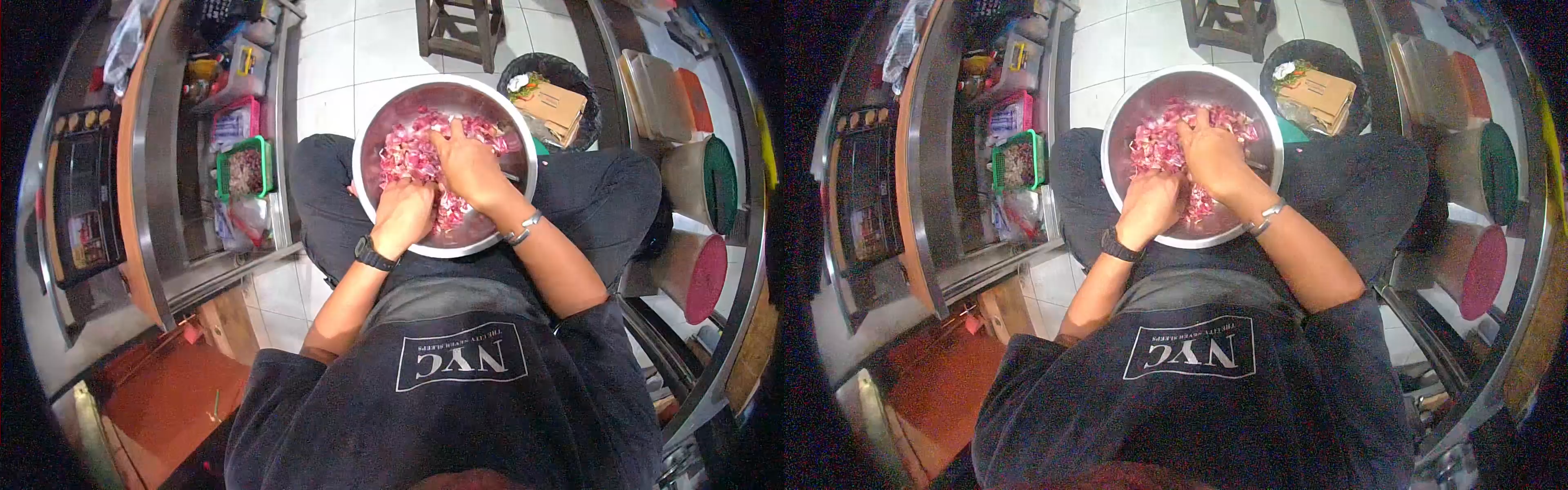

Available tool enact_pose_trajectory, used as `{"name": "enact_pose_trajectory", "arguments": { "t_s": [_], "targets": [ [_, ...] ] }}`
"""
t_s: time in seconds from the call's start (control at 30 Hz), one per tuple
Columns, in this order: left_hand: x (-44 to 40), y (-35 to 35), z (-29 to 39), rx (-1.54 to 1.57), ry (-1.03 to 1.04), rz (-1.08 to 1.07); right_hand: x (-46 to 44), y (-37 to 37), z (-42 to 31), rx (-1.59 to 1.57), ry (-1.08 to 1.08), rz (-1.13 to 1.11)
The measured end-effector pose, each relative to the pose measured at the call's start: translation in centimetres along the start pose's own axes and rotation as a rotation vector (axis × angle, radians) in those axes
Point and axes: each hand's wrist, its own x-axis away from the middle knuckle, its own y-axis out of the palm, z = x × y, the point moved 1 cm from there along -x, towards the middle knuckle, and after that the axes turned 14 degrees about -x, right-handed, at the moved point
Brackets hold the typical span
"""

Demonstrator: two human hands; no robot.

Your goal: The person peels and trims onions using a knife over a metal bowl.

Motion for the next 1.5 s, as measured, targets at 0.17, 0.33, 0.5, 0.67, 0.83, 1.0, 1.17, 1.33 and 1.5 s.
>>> {"name": "enact_pose_trajectory", "arguments": {
  "t_s": [0.17,0.33,0.5,0.67,0.83,1.0,1.17,1.33,1.5],
  "targets": [
    [-0.2,-0.7,-0.3,-0.034,0.049,-0.030,-0.4,1.5,2.1,-0.057,-0.129,-0.012],
    [-0.2,-1.5,-1.1,0.545,-0.105,0.231,-1.5,-2.4,1.1,-0.204,0.032,0.008],
    [-0.3,-0.8,-2.8,0.909,-0.496,0.125,-1.6,-5.4,1.4,-0.426,0.172,0.004],
    [-1.0,-0.6,-2.2,0.413,-0.363,0.343,-1.5,-5.7,1.6,-0.514,0.231,0.043],
    [-1.5,0.3,-2.1,0.506,-0.283,0.193,-1.5,-1.8,1.6,-0.251,0.173,-0.141],
    [-2.1,3.3,-2.3,1.390,-0.542,-0.103,-1.6,0.0,2.3,-0.455,0.064,-0.177],
    [-1.6,0.5,-3.2,1.894,-0.445,0.094,-1.8,-1.9,2.9,-0.677,0.014,-0.049],
    [-1.4,-0.7,-3.0,1.926,-0.383,0.285,-1.2,-5.2,2.0,-0.993,0.059,-0.087],
    [-1.3,0.2,-3.8,1.869,-0.310,0.306,-0.7,-7.6,1.4,-1.209,0.152,-0.148]
  ]
}}
